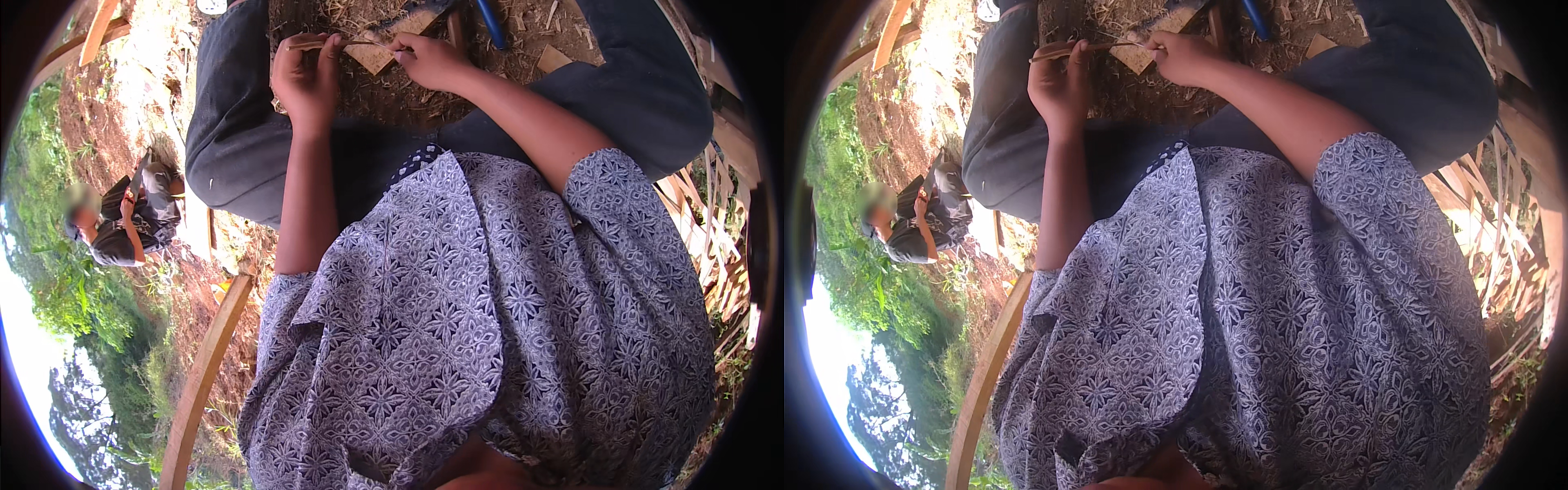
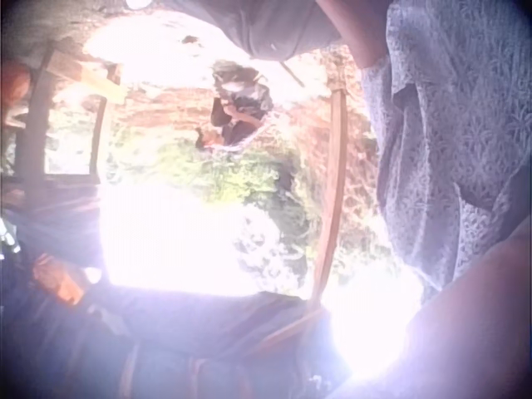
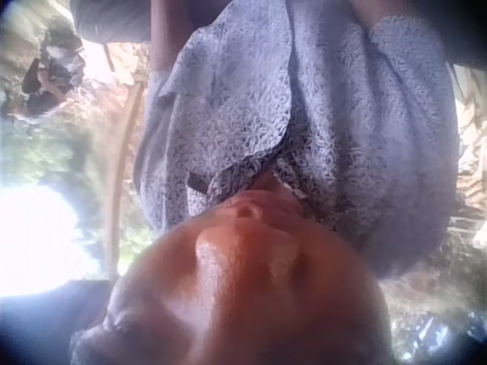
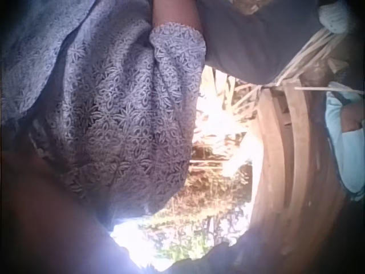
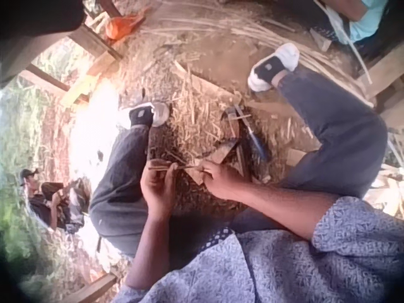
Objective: The person sits on the ground and uses a curved knife to shave thin strips from a long, thin piece of wood. They repeatedly hold the wood and draw the knife along its length to remove shavings, occasionally inspecting the result.
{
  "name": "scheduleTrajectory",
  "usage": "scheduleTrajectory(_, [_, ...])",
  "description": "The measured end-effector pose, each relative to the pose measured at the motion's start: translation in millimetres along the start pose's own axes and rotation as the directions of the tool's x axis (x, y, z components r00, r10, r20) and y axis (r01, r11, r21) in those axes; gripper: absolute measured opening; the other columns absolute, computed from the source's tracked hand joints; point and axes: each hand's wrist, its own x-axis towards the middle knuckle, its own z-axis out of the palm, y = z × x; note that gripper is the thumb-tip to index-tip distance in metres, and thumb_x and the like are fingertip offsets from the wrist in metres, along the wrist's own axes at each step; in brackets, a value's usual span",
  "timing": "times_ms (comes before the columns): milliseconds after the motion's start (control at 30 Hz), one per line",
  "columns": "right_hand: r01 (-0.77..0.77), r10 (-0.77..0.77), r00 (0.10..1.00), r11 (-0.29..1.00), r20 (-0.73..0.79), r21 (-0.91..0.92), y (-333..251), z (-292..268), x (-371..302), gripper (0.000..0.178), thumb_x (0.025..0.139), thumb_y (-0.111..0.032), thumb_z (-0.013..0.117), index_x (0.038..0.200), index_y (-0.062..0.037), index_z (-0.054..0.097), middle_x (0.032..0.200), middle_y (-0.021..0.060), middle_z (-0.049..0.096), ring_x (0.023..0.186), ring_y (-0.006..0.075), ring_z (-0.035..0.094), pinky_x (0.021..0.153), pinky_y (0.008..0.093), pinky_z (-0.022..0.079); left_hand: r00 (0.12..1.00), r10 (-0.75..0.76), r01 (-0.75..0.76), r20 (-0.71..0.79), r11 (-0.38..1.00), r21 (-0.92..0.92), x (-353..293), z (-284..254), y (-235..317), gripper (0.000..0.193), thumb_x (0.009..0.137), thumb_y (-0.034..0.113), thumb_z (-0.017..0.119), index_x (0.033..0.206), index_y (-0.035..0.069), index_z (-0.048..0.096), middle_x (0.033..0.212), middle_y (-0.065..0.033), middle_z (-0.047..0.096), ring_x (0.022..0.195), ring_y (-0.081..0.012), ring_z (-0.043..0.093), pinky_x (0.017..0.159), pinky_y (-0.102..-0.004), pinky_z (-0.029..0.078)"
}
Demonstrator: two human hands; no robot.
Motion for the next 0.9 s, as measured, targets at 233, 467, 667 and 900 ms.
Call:
scheduleTrajectory(233, [-0.111, 0.118, 0.991, 0.988, 0.065, -0.104, 10.6, -0.6, 3.7, 0.027, 0.103, -0.03, 0.055, 0.126, -0.0189, 0.063, 0.102, 0.0088, 0.073, 0.089, 0.0255, 0.073, 0.08, 0.0406, 0.055, 0.99, -0.122, 0.111, -0.07, 0.983, -0.147, 1.4, 3.4, 2.4, 0.012, 0.087, 0.0, 0.078, 0.088, 0.001, 0.066, 0.086, -0.0068, 0.068, 0.081, -0.0147, 0.065, 0.075, -0.0267, 0.051])
scheduleTrajectory(467, [-0.044, 0.042, 0.997, 0.999, 0.069, 0.021, -8.9, -7.1, 3.3, 0.029, 0.103, -0.031, 0.056, 0.128, -0.0179, 0.063, 0.102, 0.0093, 0.074, 0.091, 0.0255, 0.072, 0.08, 0.0395, 0.054, 0.989, -0.119, 0.106, -0.088, 0.984, -0.141, 1.2, 2.4, -3.1, 0.015, 0.086, -0.001, 0.079, 0.089, 0.0, 0.065, 0.088, -0.0062, 0.067, 0.081, -0.0123, 0.063, 0.075, -0.0256, 0.051])
scheduleTrajectory(667, [-0.192, 0.203, 0.965, 0.978, 0.166, -0.079, 42.6, 4.1, 12.4, 0.028, 0.103, -0.03, 0.056, 0.128, -0.0177, 0.064, 0.1, 0.0081, 0.074, 0.089, 0.0236, 0.072, 0.078, 0.0393, 0.054, 0.975, -0.199, 0.177, -0.095, 0.964, -0.201, 0.9, 4.9, -3.4, 0.015, 0.085, -0.001, 0.08, 0.089, 0.002, 0.066, 0.089, -0.0068, 0.069, 0.083, -0.0159, 0.065, 0.077, -0.0274, 0.051])
scheduleTrajectory(900, [-0.08, 0.08, 0.994, 0.997, 0.071, -0.01, 35.1, 5.4, 8.6, 0.027, 0.103, -0.03, 0.057, 0.126, -0.018, 0.065, 0.096, 0.0088, 0.072, 0.086, 0.0221, 0.07, 0.079, 0.0381, 0.052, 0.992, -0.118, 0.109, -0.052, 0.983, -0.146, -1.9, 1.5, 2.6, 0.012, 0.086, -0.003, 0.077, 0.091, 0.002, 0.067, 0.092, -0.0069, 0.07, 0.087, -0.0155, 0.066, 0.079, -0.028, 0.051])
